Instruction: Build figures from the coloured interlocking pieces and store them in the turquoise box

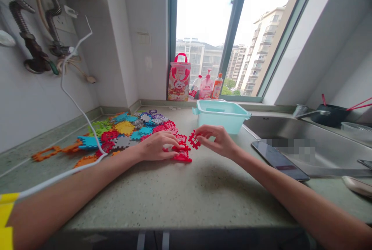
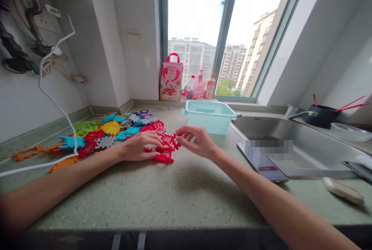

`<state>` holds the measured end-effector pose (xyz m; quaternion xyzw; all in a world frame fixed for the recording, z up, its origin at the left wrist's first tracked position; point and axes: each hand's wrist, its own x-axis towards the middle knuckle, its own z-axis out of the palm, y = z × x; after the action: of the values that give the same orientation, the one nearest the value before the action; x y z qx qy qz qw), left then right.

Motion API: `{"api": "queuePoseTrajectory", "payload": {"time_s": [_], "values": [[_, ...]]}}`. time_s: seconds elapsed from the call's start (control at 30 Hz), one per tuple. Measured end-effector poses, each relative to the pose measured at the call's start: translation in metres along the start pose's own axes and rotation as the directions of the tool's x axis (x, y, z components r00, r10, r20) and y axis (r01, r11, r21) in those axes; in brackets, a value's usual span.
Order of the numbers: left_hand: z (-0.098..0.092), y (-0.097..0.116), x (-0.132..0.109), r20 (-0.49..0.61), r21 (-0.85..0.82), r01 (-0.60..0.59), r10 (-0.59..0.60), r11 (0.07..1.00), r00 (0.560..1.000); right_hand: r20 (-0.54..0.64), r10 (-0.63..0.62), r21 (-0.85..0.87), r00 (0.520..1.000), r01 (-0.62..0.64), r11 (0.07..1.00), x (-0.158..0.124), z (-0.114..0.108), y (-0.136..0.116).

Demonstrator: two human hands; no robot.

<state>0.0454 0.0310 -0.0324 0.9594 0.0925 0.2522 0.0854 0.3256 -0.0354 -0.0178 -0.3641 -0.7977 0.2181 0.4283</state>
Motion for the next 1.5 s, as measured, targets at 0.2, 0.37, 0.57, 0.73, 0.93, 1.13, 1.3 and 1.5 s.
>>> {"api": "queuePoseTrajectory", "payload": {"time_s": [0.2,0.37,0.57,0.73,0.93,1.13,1.3,1.5], "values": [[-0.001,0.004,0.001,0.033,0.037,0.025,-0.027,0.999,0.999,-0.053,-0.071,-0.129,0.996,0.064,0.990,0.001,0.013,0.009],[-0.006,0.005,-0.001,0.068,0.041,0.065,-0.068,0.997,0.995,0.023,-0.058,-0.158,0.998,0.061,0.986,0.002,0.018,0.011],[-0.001,0.010,0.001,-0.044,-0.020,0.120,-0.120,0.993,0.992,-0.042,-0.068,-0.196,0.997,0.059,0.979,0.004,0.015,0.013],[0.006,0.013,0.003,-0.089,0.013,0.245,-0.243,0.969,0.966,-0.112,0.072,-0.373,0.991,-0.109,0.921,0.008,0.003,0.029],[0.002,0.010,0.003,0.008,0.104,0.315,-0.317,0.943,0.948,-0.051,0.075,-0.578,0.996,-0.091,0.811,0.006,-0.006,0.040],[0.002,0.011,0.005,0.024,0.165,0.283,-0.290,0.945,0.957,0.256,0.038,-0.473,0.966,0.091,0.876,0.000,0.016,0.004],[0.006,0.017,0.009,0.043,0.070,0.327,-0.330,0.942,0.943,0.264,0.098,-0.460,0.960,0.035,0.887,-0.001,0.028,0.006],[0.008,0.017,0.009,0.056,-0.004,0.354,-0.353,0.935,0.934,0.261,0.140,-0.386,0.955,-0.030,0.922,0.000,0.027,0.008]]}}
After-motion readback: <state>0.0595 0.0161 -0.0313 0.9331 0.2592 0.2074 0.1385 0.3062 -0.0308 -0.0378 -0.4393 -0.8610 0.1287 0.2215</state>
